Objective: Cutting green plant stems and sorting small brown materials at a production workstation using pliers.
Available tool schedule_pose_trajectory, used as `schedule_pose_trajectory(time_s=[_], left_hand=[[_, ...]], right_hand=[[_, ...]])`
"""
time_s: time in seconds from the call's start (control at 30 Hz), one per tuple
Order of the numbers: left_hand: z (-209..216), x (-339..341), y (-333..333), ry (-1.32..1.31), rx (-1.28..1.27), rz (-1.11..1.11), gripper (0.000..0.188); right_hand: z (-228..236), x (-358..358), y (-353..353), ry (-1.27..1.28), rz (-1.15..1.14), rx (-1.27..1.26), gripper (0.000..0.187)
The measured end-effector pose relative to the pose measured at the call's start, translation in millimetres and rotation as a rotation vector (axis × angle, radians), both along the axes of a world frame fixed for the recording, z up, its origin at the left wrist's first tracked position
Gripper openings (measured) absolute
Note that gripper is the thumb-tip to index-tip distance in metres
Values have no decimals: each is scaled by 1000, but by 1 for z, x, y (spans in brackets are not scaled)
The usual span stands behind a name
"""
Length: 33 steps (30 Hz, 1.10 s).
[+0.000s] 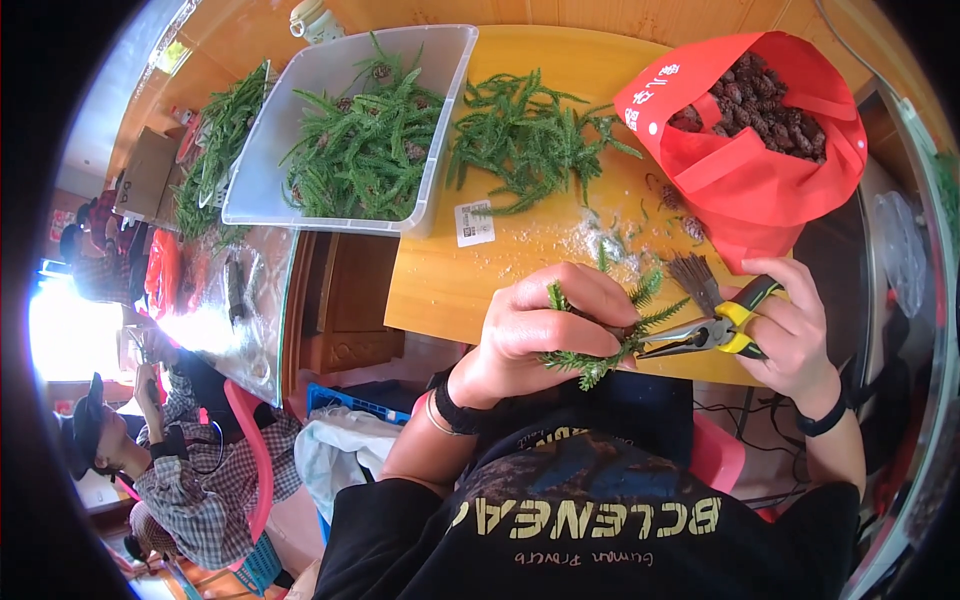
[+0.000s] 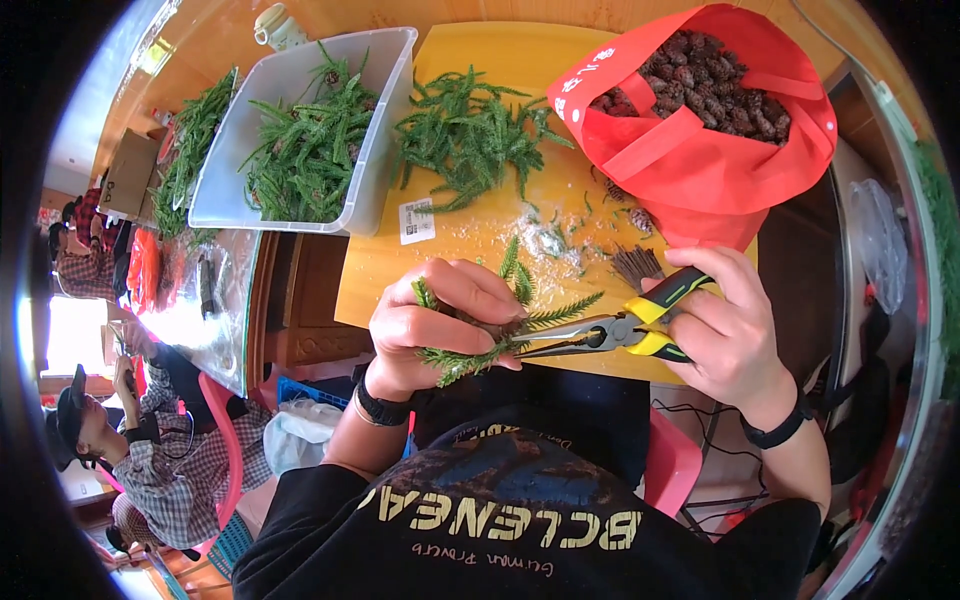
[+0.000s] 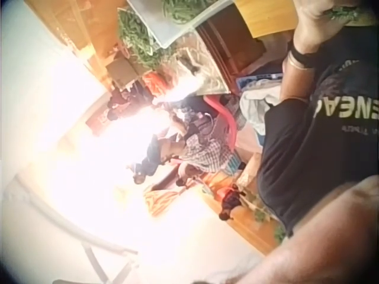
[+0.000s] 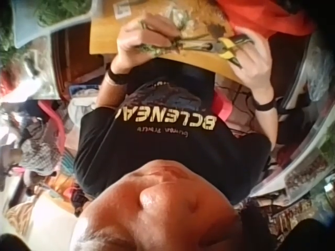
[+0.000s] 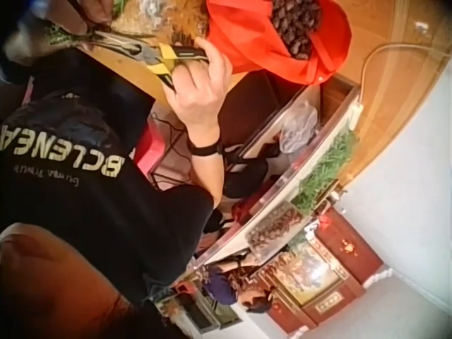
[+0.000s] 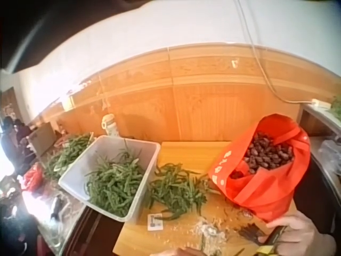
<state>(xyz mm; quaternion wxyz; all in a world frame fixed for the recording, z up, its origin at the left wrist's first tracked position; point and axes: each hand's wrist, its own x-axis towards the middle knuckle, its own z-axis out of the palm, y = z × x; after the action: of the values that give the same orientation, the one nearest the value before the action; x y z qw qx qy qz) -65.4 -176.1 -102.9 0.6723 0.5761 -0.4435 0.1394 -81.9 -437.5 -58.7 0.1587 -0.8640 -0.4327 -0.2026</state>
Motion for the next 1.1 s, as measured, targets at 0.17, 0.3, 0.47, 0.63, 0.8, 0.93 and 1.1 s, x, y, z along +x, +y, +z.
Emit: schedule_pose_trajectory(time_s=[0.17,0.3,0.47,0.63,0.8,0.93,1.1], left_hand=[[-1,1,2,-5,9,-2,34],[-3,1,0,15,-10,-10,32],[-1,1,-1,18,-3,-4,30],[0,-5,-1,149,52,100,29],[-2,-6,-4,224,92,151,28],[-8,-5,-6,176,67,153,29],[-7,1,-4,-73,104,258,32]], right_hand=[[5,-1,0,19,-9,-36,22],[8,-2,4,-2,-21,-38,22],[7,-5,4,-3,-70,-81,25],[8,-7,4,-12,-102,-100,24],[6,-5,-3,-18,-97,-119,24],[4,-6,-3,12,-88,-106,24],[-2,-4,0,161,-74,10,25]])
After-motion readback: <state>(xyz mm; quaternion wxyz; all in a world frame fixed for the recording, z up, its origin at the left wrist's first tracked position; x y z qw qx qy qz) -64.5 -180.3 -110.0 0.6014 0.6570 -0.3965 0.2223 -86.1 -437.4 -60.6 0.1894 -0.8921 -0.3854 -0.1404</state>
